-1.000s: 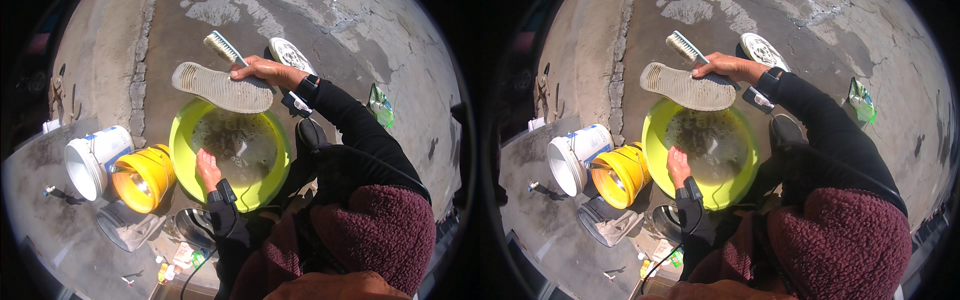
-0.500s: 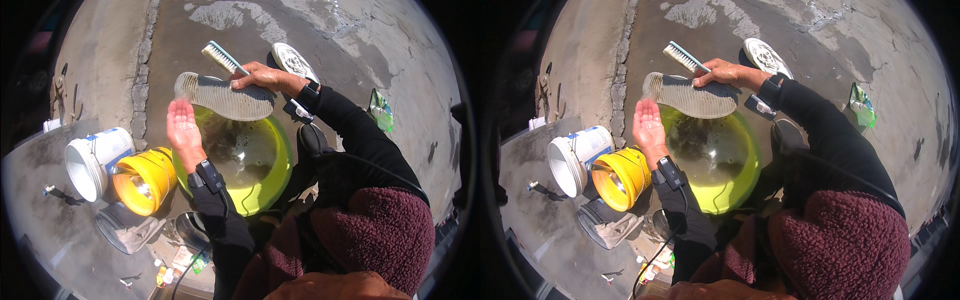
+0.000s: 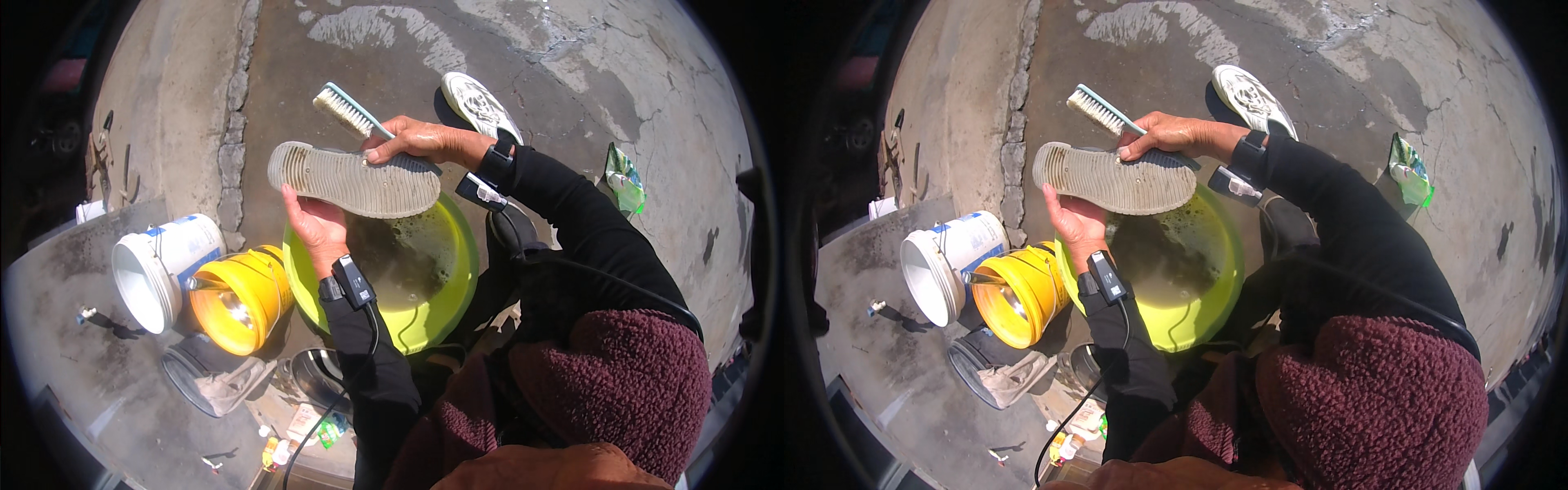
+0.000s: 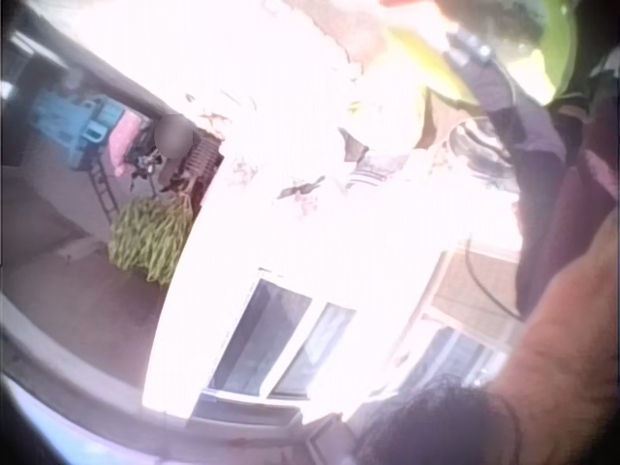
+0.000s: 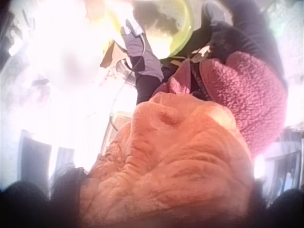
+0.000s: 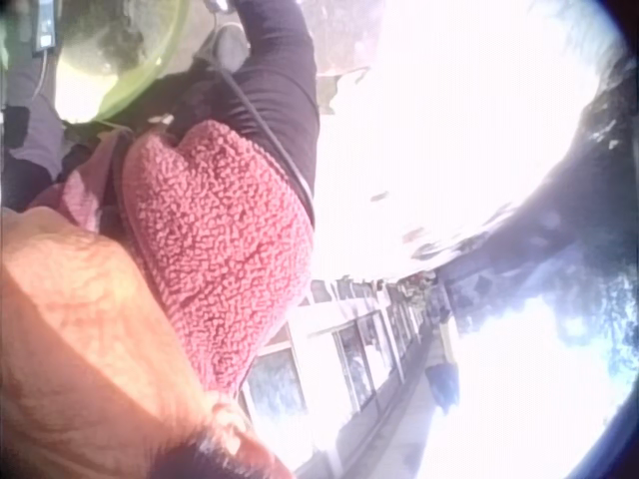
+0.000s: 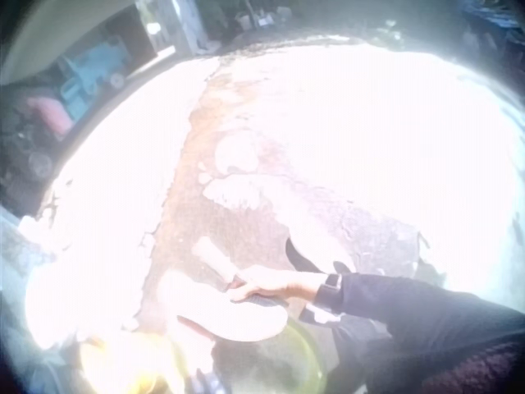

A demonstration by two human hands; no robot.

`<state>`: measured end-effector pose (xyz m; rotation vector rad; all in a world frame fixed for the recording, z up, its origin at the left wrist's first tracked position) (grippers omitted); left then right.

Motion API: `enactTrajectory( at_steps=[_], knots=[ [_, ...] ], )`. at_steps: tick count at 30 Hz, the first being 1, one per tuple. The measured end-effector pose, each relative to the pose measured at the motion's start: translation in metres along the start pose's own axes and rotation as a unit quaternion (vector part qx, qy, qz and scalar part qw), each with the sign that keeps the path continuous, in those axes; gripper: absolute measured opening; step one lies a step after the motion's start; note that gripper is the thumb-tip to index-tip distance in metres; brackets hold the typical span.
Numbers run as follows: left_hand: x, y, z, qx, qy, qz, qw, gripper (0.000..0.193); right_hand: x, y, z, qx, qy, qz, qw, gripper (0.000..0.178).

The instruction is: The person scrubs a white sneaker with a brush and soapy water in a green basin. They rotate the shoe to clean the upper, laces, and sole, repeatedly dipping the brush into the basin.

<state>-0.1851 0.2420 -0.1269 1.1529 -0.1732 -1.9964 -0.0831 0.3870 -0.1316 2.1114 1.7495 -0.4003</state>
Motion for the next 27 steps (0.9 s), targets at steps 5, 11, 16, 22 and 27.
enactTrajectory(
  at_steps=[5, 11, 16, 22, 27],
  knots=[
    [0.010, 0.008, 0.021, 0.009, 0.004, 0.021, 1.000, 0.078, -0.013, -0.003, 0.005, -0.022, 0.004, -0.033, 0.999, 0.033],
    [0.017, 0.015, 0.032, 0.003, -0.040, 0.050, 0.998, 0.078, -0.016, -0.005, 0.002, -0.028, 0.023, -0.062, 0.997, 0.037],
    [0.010, 0.021, 0.031, 0.061, -0.064, 0.001, 0.996, 0.062, 0.001, -0.009, -0.006, -0.016, 0.095, -0.045, 0.994, 0.037],
    [0.017, 0.027, 0.023, 0.060, -0.084, 0.068, 0.992, 0.055, 0.003, -0.015, -0.001, -0.030, 0.187, -0.055, 0.980, 0.033],
    [0.023, 0.037, 0.030, -0.023, -0.018, 0.142, 0.989, 0.057, -0.006, -0.015, -0.050, 0.148, 0.439, 0.067, 0.884, 0.066]
  ],
)
Point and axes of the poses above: each hand's wrist, its own y-axis away from the middle knuckle, its own x-axis out of the back of the hand, z = x × y, the point moved 10 cm from there along -y, towards the middle knuckle, and after that the axes turned 12 degrees about x, right-handed, at the moved point
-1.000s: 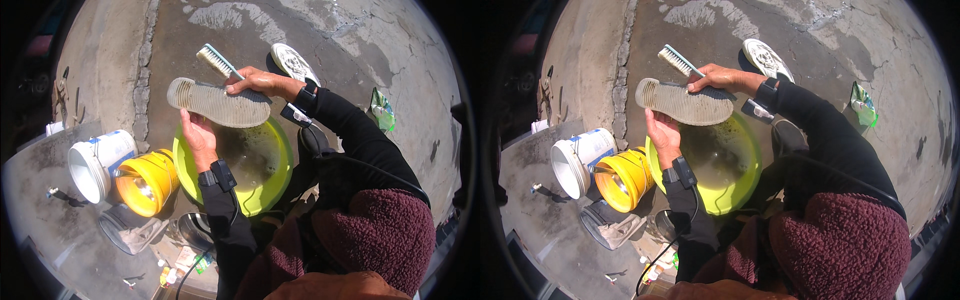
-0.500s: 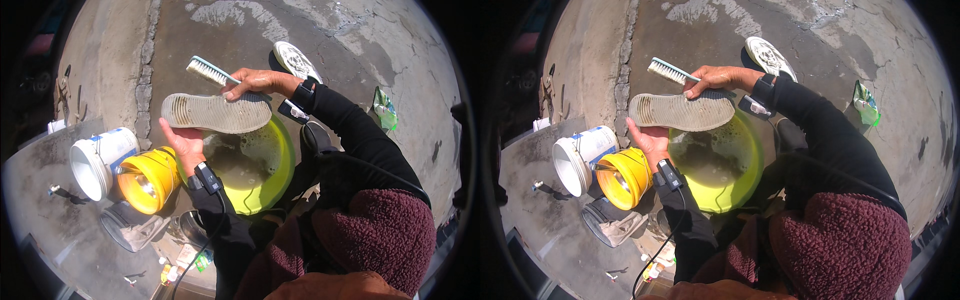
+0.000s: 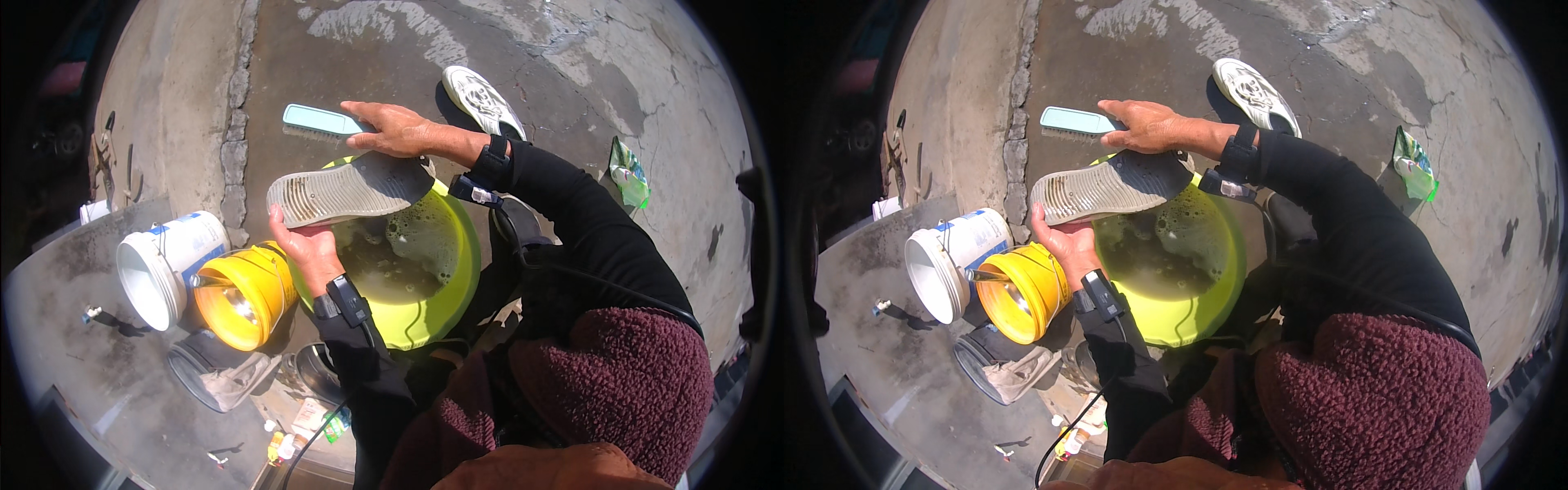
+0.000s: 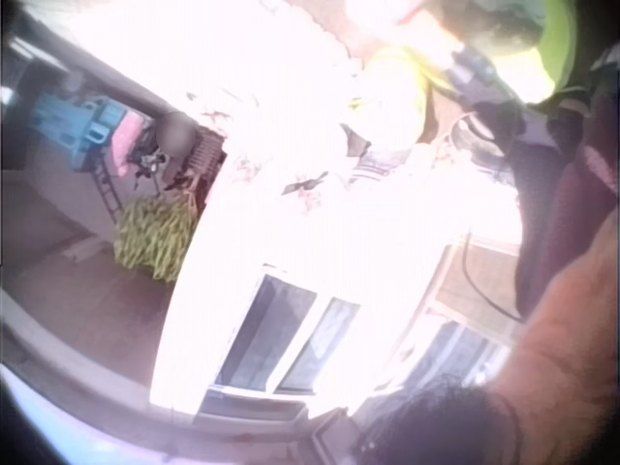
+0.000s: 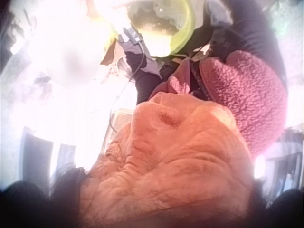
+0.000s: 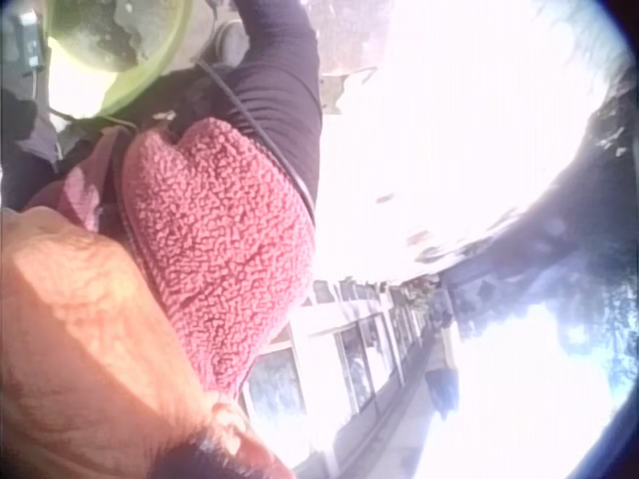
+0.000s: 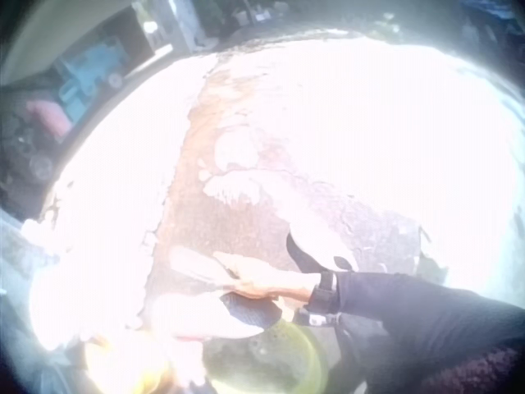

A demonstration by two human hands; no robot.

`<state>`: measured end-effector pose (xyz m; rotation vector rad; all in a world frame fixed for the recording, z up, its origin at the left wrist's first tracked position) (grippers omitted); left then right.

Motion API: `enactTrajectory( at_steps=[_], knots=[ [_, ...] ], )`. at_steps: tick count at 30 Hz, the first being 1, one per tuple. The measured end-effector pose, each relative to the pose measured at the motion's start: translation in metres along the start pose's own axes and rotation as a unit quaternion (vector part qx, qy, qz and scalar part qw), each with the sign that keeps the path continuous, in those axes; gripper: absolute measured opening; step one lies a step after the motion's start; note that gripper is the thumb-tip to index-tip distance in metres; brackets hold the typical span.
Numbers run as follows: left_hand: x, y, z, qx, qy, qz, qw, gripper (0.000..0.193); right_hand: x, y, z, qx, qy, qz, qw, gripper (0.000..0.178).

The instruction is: The person scrubs a white sneaker with a brush and soapy water in a green basin. They rotate the shoe to clean the upper, laces, and sole, repeatedly dipping the brush into the basin.

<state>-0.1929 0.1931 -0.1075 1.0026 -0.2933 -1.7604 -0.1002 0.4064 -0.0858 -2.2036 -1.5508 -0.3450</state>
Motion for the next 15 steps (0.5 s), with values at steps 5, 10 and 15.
enactTrajectory(
  at_steps=[5, 10, 15],
  knots=[
    [-0.021, 0.017, 0.029, -0.161, 0.037, -0.057, 0.985, 0.058, -0.007, 0.003, -0.032, 0.024, -0.079, 0.001, 0.997, 0.063],
    [-0.023, 0.006, 0.027, -0.217, -0.001, -0.018, 0.976, 0.052, -0.024, 0.012, -0.065, 0.154, -0.089, 0.000, 0.984, 0.055],
    [-0.008, -0.005, -0.001, -0.158, -0.013, -0.031, 0.987, 0.053, -0.059, 0.036, -0.061, 0.125, -0.017, -0.074, 0.989, 0.052]
  ],
)
Point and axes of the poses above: each hand's wrist, its own y-axis away from the middle knuckle, its own x-axis out of the back of the hand, z = x × y, the point moved 10 cm from there along -y, towards the middle knuckle, and after that the axes turned 12 degrees about x, right-handed, at the moved point
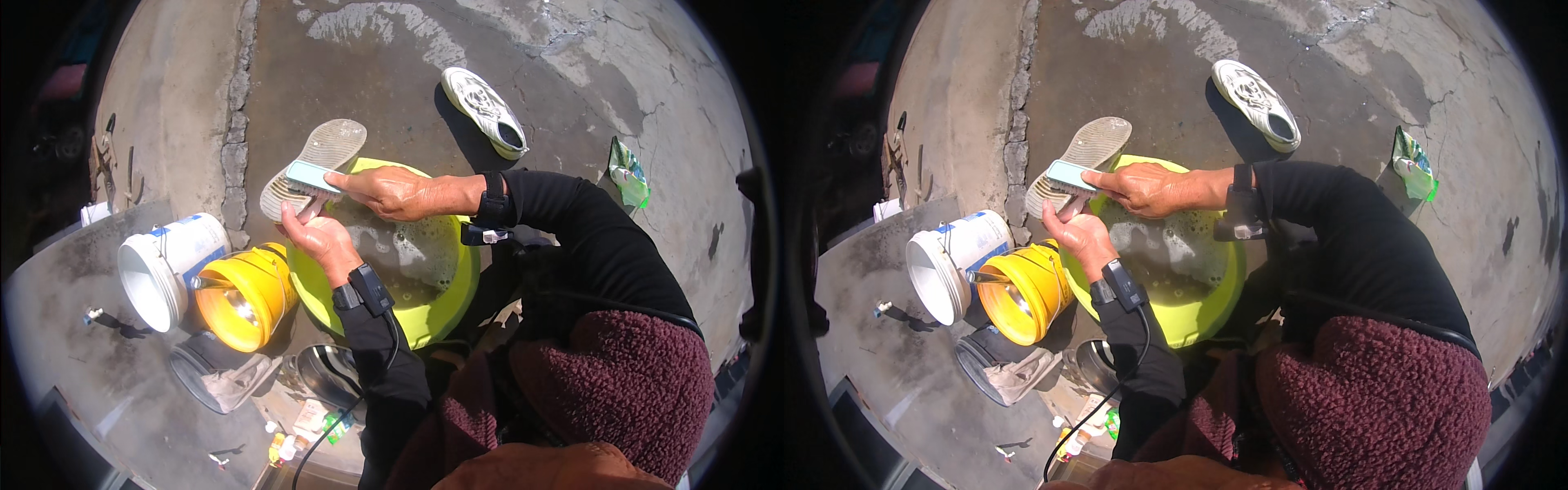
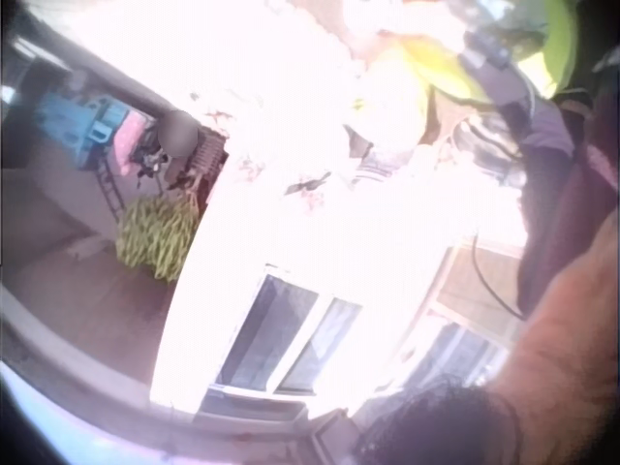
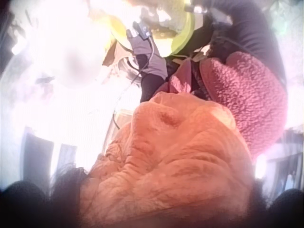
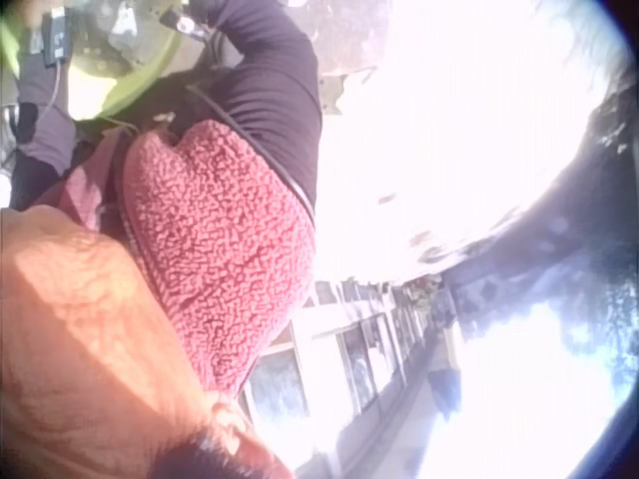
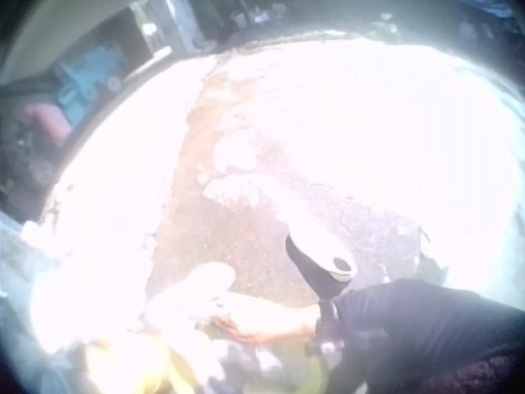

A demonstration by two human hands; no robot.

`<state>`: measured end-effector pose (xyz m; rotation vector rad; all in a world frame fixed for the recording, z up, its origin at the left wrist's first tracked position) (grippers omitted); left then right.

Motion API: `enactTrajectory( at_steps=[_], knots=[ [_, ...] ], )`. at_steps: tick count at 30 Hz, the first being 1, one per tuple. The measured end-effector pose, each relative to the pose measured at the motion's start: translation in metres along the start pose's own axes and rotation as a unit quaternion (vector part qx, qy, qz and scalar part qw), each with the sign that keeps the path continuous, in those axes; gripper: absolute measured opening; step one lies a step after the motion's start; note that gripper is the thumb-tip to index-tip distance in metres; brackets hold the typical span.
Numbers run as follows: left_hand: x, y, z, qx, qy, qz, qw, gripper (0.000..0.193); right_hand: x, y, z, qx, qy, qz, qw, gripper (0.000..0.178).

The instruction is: The person scrubs a white sneaker with a brush and soapy water in a green basin. They rotate the shoe to clean the upper, laces, and sole, repeatedly dipping the brush into the basin.

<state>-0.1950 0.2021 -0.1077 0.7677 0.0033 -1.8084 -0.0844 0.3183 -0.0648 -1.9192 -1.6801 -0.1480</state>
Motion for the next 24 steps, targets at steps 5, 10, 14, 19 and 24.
enactTrajectory(
  at_steps=[5, 10, 14, 19, 24],
  knots=[
    [-0.005, 0.007, -0.016, 0.016, -0.038, -0.028, 0.999, 0.055, 0.003, -0.042, -0.005, -0.032, 0.043, -0.022, 0.998, 0.057],
    [-0.003, 0.002, -0.020, 0.044, -0.015, -0.028, 0.999, 0.057, 0.005, -0.036, -0.014, -0.048, 0.038, -0.058, 0.996, 0.052],
    [0.000, 0.003, -0.023, 0.044, -0.021, -0.014, 0.999, 0.053, -0.001, 0.000, -0.010, -0.087, 0.029, -0.105, 0.990, 0.058],
    [-0.002, 0.013, -0.023, 0.025, -0.056, 0.013, 0.998, 0.053, 0.010, -0.052, -0.015, -0.034, 0.091, -0.041, 0.994, 0.061],
    [0.005, 0.004, -0.032, 0.108, 0.011, 0.006, 0.994, 0.058, -0.004, -0.013, -0.006, -0.098, 0.067, -0.115, 0.986, 0.054]
  ],
)
Point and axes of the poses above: each hand's wrist, its own y-axis away from the middle knuckle, its own x-axis out of the back of the hand, z = x × y, the point moved 10 cm from there along -y, towards the middle knuckle, and after that the axes turned 12 degrees about x, right-handed, at the moved point
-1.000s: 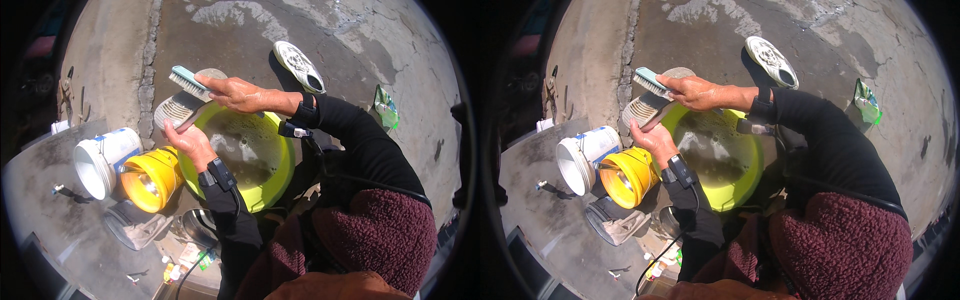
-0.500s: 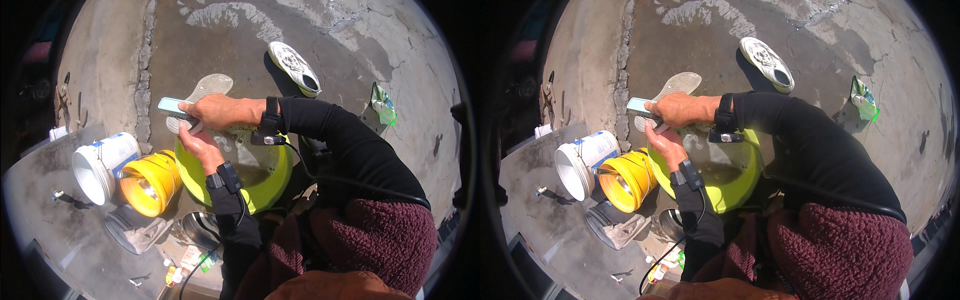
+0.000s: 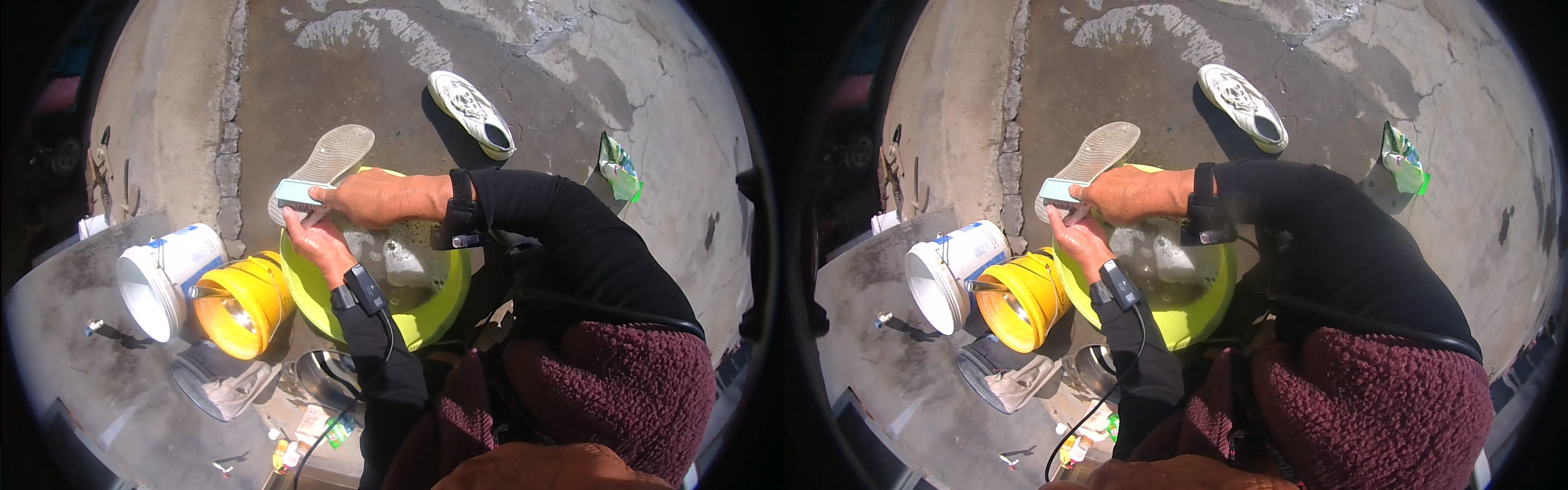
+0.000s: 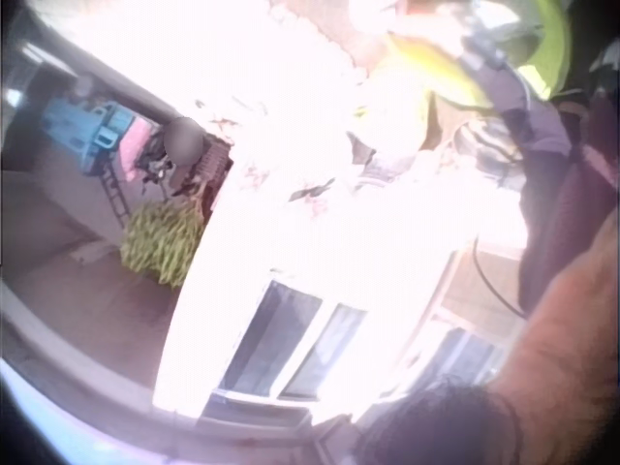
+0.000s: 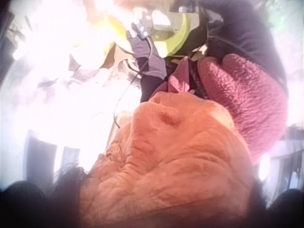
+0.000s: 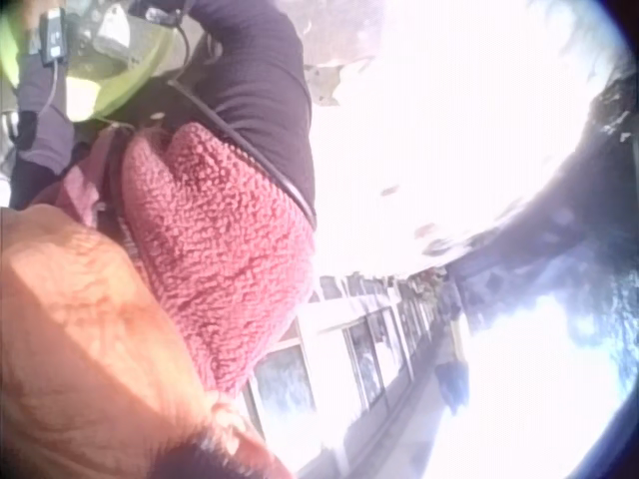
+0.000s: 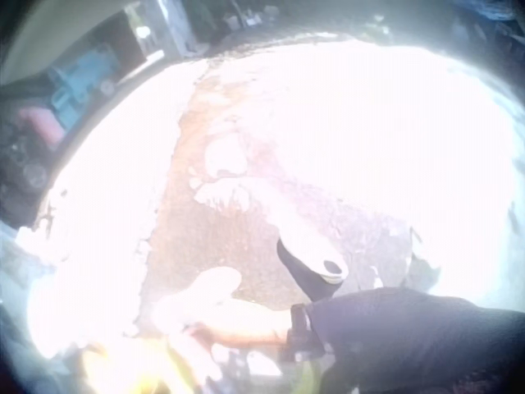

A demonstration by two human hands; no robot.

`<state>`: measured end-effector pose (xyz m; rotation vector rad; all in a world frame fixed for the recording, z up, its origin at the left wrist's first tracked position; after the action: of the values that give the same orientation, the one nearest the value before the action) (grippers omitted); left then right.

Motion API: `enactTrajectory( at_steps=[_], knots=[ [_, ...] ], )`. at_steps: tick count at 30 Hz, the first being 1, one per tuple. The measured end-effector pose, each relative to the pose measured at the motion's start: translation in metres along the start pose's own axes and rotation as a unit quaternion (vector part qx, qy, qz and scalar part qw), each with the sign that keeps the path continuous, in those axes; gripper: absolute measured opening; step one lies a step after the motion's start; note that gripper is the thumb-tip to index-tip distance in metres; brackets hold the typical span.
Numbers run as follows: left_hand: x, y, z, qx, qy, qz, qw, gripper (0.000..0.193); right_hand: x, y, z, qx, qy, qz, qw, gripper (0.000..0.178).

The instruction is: The person scrubs a white sneaker with a brush and soapy water in a green basin. They rotate the shoe to clean the upper, laces, and sole, repeatedly dipping the brush into the basin.

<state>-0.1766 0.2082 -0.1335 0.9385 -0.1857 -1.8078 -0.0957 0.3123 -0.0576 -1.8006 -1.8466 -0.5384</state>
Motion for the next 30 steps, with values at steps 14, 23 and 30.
enactTrajectory(
  at_steps=[14, 23, 30],
  knots=[
    [-0.005, 0.002, -0.002, -0.003, 0.008, -0.025, 1.000, 0.047, 0.002, 0.015, 0.004, 0.017, 0.052, 0.004, 0.998, 0.043],
    [-0.005, 0.007, 0.000, -0.038, 0.013, -0.018, 0.999, 0.045, 0.023, -0.030, -0.007, 0.063, 0.096, 0.064, 0.991, 0.042],
    [-0.011, 0.014, -0.004, -0.048, -0.030, -0.020, 0.998, 0.043, 0.017, 0.007, -0.005, 0.044, 0.148, 0.046, 0.987, 0.042]
  ],
)
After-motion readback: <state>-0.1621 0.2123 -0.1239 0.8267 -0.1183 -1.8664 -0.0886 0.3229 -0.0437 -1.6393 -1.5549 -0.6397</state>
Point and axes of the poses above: each hand's wrist, its own y-axis away from the middle knuckle, its own x-axis out of the back of the hand, z = x × y, the point moved 10 cm from there along -y, towards the middle knuckle, and after that the axes turned 12 degrees about x, right-handed, at the moved point
